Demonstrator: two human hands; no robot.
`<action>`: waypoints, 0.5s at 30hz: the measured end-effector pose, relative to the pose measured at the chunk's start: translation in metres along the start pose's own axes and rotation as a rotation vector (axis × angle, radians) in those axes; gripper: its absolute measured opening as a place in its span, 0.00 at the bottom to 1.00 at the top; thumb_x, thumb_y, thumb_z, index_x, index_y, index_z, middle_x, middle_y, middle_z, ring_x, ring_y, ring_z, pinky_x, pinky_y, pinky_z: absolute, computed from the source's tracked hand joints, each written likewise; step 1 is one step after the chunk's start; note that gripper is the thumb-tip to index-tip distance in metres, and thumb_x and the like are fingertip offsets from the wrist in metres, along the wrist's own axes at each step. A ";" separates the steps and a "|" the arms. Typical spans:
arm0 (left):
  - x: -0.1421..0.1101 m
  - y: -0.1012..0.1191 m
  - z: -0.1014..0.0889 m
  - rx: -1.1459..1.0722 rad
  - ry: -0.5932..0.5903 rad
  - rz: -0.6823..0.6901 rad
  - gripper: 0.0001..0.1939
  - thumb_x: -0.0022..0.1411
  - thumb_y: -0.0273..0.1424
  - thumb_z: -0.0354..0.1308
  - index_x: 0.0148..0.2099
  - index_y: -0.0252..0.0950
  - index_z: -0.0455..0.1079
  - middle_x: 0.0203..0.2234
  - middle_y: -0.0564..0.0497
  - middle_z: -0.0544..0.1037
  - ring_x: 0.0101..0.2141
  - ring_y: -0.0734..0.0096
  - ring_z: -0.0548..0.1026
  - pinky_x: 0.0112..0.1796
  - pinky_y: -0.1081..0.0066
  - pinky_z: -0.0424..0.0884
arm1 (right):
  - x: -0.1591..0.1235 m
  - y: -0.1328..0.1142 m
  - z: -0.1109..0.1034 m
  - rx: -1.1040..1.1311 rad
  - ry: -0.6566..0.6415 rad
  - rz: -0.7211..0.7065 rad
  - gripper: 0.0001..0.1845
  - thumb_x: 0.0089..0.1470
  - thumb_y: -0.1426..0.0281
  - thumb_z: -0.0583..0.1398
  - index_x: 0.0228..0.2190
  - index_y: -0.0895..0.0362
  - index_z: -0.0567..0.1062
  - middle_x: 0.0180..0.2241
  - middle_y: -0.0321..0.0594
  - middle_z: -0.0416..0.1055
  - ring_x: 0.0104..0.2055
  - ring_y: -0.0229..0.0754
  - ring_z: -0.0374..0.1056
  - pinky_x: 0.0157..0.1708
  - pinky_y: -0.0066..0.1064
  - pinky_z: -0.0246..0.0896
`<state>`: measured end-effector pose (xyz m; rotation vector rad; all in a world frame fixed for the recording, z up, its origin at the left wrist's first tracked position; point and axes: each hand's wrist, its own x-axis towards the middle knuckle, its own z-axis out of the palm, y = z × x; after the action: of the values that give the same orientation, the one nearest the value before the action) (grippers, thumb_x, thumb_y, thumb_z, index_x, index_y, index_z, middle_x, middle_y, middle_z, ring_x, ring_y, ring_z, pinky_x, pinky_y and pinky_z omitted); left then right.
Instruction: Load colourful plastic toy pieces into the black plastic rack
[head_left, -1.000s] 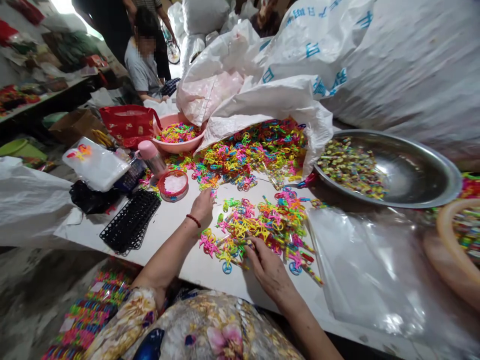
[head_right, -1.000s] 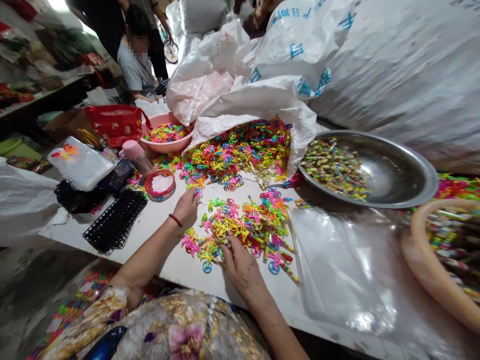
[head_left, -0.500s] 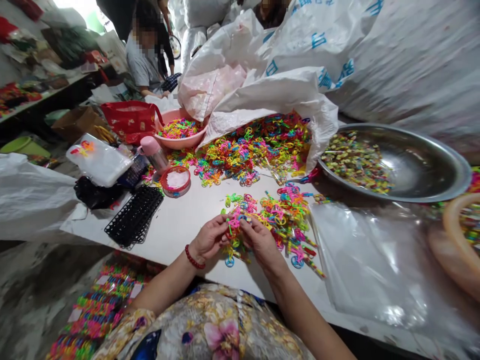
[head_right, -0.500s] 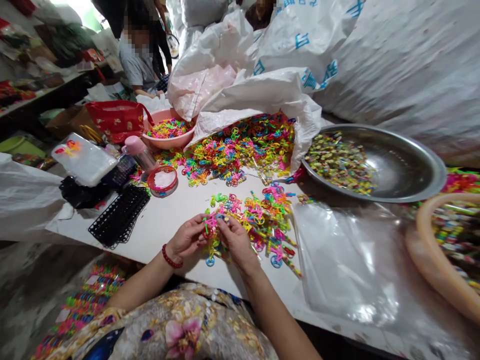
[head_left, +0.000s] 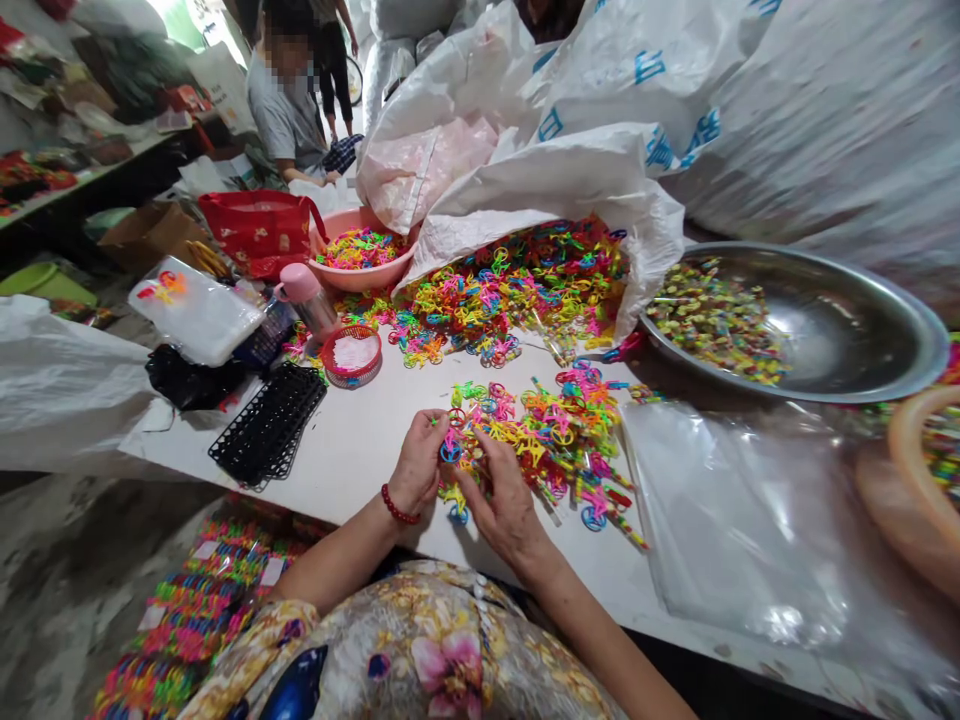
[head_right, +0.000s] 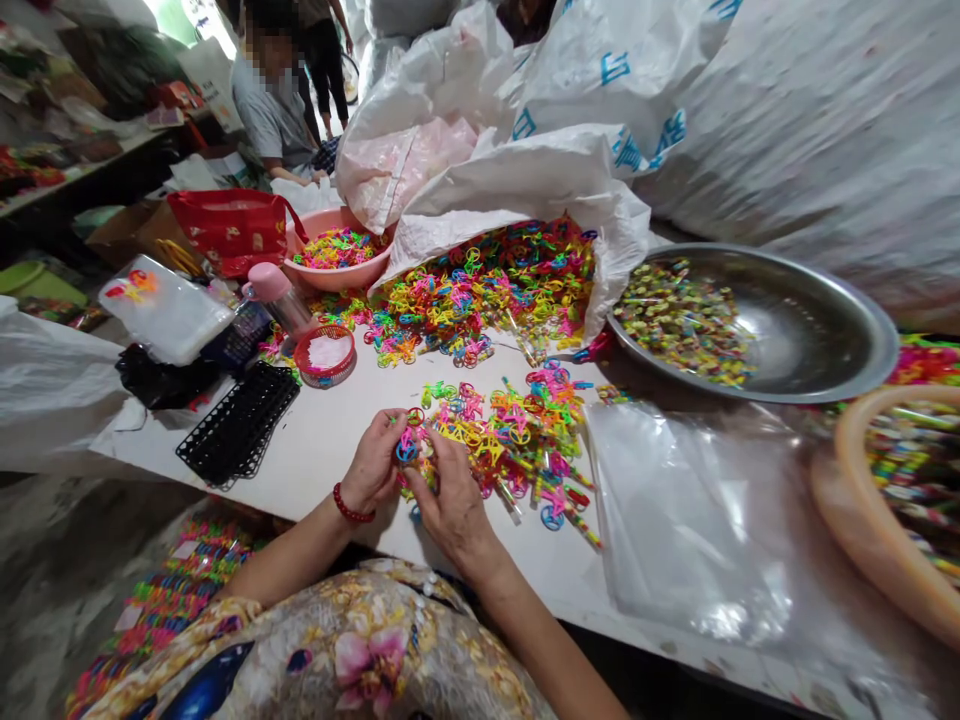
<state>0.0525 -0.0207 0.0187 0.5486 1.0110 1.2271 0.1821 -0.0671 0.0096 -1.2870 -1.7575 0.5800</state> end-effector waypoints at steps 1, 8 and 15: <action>0.001 -0.001 -0.002 0.036 0.002 0.011 0.25 0.52 0.49 0.68 0.41 0.38 0.63 0.24 0.59 0.70 0.22 0.79 0.67 0.26 0.76 0.64 | 0.002 -0.001 -0.002 0.042 -0.006 0.055 0.22 0.64 0.66 0.54 0.58 0.55 0.67 0.46 0.49 0.72 0.47 0.47 0.71 0.46 0.39 0.71; -0.002 -0.008 -0.012 0.399 -0.023 0.128 0.20 0.64 0.51 0.54 0.37 0.39 0.61 0.23 0.58 0.64 0.24 0.76 0.62 0.28 0.73 0.63 | 0.006 0.006 -0.007 0.246 -0.068 0.257 0.16 0.62 0.60 0.57 0.48 0.54 0.74 0.45 0.45 0.77 0.47 0.46 0.73 0.49 0.39 0.68; -0.005 -0.011 -0.009 0.541 -0.103 0.237 0.18 0.68 0.48 0.51 0.37 0.38 0.60 0.28 0.57 0.62 0.29 0.75 0.61 0.32 0.72 0.61 | 0.001 0.003 -0.006 0.300 -0.056 0.336 0.14 0.60 0.58 0.59 0.40 0.55 0.73 0.36 0.42 0.76 0.38 0.43 0.72 0.38 0.33 0.67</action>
<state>0.0502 -0.0298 0.0064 1.1690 1.2184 1.1107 0.1891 -0.0658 0.0109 -1.3673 -1.4367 1.0372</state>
